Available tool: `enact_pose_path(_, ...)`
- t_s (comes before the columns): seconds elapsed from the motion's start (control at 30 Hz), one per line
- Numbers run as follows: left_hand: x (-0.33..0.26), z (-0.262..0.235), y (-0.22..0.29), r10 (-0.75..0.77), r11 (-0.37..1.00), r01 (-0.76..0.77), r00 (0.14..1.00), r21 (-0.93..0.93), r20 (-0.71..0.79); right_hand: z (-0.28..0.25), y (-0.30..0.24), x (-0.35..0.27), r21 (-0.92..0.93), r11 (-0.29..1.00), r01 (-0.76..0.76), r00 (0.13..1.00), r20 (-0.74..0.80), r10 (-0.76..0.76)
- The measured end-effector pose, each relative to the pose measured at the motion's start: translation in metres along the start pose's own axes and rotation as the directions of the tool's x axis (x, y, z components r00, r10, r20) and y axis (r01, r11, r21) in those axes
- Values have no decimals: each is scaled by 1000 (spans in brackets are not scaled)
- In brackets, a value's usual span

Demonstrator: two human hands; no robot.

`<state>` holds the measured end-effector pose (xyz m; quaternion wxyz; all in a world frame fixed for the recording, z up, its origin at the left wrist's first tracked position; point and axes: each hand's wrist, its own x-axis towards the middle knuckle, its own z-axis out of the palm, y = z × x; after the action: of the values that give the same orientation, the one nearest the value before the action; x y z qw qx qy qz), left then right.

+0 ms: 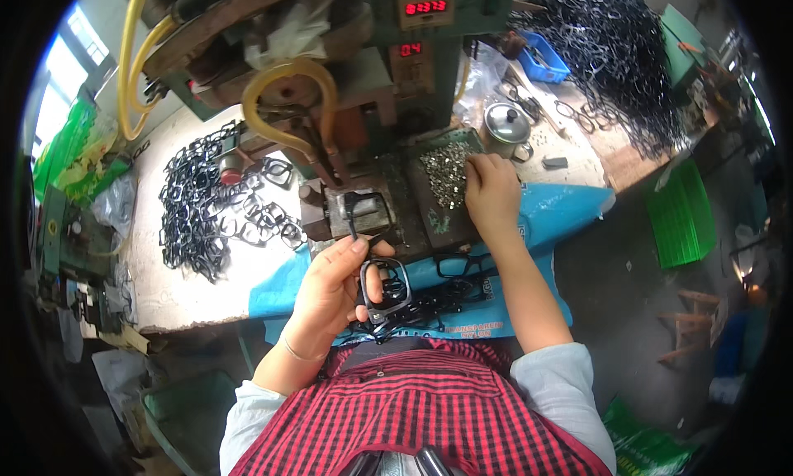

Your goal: The person assembles eyeglasses by inserting small metal components into the frame using a press machine. They repeatedly pick up frames, place them in the machine, operate the press, and then remove the assembled frames.

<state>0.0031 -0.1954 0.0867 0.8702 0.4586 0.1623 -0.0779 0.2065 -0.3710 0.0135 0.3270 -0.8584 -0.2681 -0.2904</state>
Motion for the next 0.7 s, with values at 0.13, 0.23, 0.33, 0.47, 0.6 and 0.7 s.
enact_pose_path(0.13,4,-1,-2,3,999,-3,1000,-37,8,6,-15,-8,69,984,167,979,107,-174)
enact_pose_path(0.23,6,-2,2,-12,1000,12,1000,28,6,15,-18,-1,-93,928,362,871,389,-301)
enact_pose_path(0.33,3,-8,-4,25,996,-25,1000,81,1,36,3,10,-273,868,414,875,384,-297)
enact_pose_path(0.47,-29,-34,-36,295,941,-265,947,212,-125,27,11,9,16,978,207,975,85,-207)
enact_pose_path(0.6,-54,-117,-24,787,615,-348,318,707,-528,-2,-7,-3,236,962,-138,982,157,102)
enact_pose_path(0.7,-62,-176,16,942,258,-11,225,966,-249,-2,-19,3,323,941,-103,982,186,43)
